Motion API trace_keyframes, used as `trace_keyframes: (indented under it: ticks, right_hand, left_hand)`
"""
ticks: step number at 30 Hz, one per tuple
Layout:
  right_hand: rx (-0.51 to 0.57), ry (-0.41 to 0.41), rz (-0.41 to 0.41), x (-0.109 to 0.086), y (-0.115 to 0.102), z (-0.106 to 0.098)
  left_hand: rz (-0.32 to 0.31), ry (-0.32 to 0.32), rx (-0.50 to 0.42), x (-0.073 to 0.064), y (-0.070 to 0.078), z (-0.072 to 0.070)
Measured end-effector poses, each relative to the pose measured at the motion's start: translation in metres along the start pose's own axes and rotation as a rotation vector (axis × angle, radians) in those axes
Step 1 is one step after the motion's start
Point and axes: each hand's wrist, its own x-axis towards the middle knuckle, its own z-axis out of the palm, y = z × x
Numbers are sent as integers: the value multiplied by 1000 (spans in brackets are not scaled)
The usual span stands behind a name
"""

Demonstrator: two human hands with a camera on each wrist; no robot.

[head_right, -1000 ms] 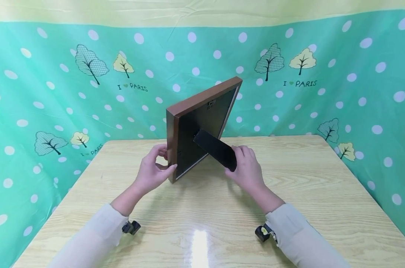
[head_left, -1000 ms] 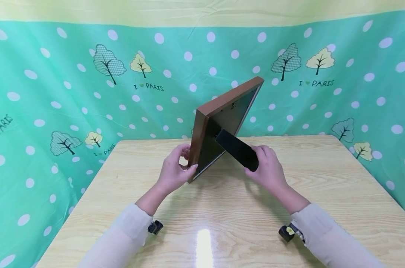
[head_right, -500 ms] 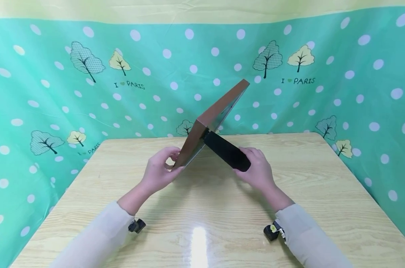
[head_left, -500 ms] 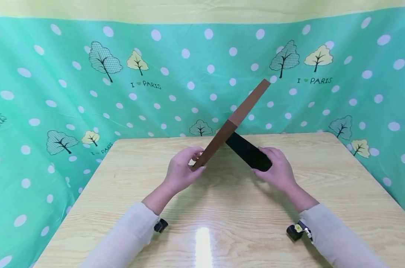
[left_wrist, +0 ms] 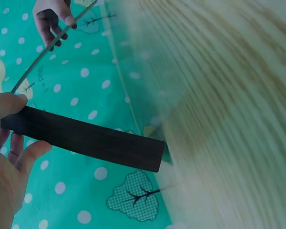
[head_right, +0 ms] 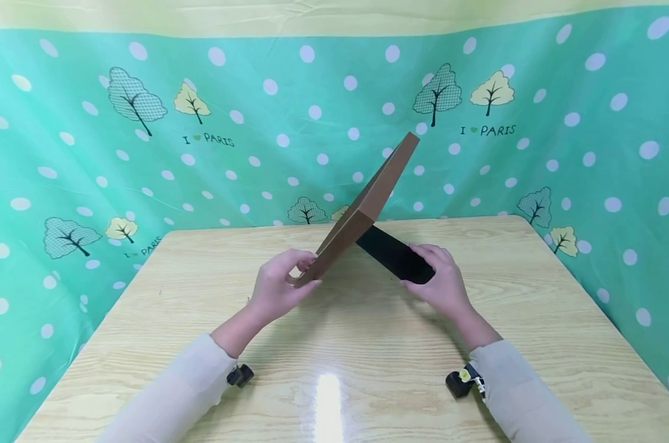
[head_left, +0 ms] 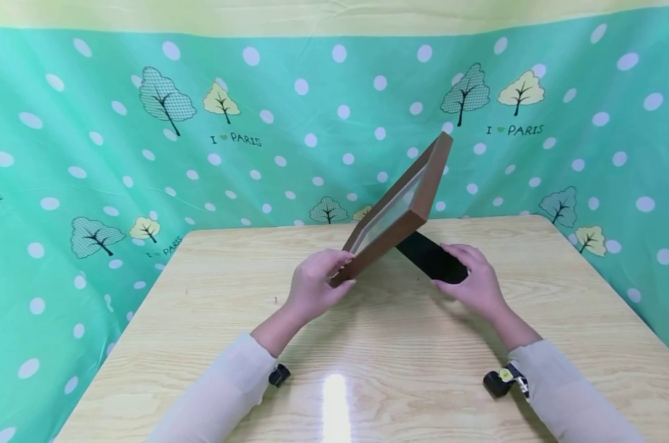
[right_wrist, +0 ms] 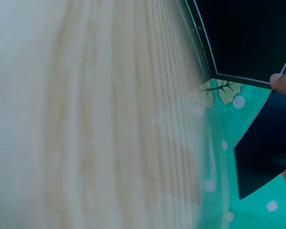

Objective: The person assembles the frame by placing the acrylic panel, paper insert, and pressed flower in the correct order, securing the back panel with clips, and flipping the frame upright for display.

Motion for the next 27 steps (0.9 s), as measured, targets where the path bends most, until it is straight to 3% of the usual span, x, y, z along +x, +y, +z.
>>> trace_keyframes:
  ticks: [6,14,18,21,27]
  right_hand:
    - [-10,2,-60,1,-6,4]
    - [-5,-15,-94,2,-23,20]
    - [79,-18,-123,-2,-27,20]
    - [234,-92,-58,-3,-27,17]
    - [471,-303,190,-4,-24,6]
  left_hand:
    - [-49,40,-8,-7,-4,-6]
    - [-101,80,-17,-15,-21,-18]
    - [-130,89,-50,-20,-31,-23]
    - [-157,93,-85,-23,-37,-26]
    - [-175,63,-115,-27,-45,-31]
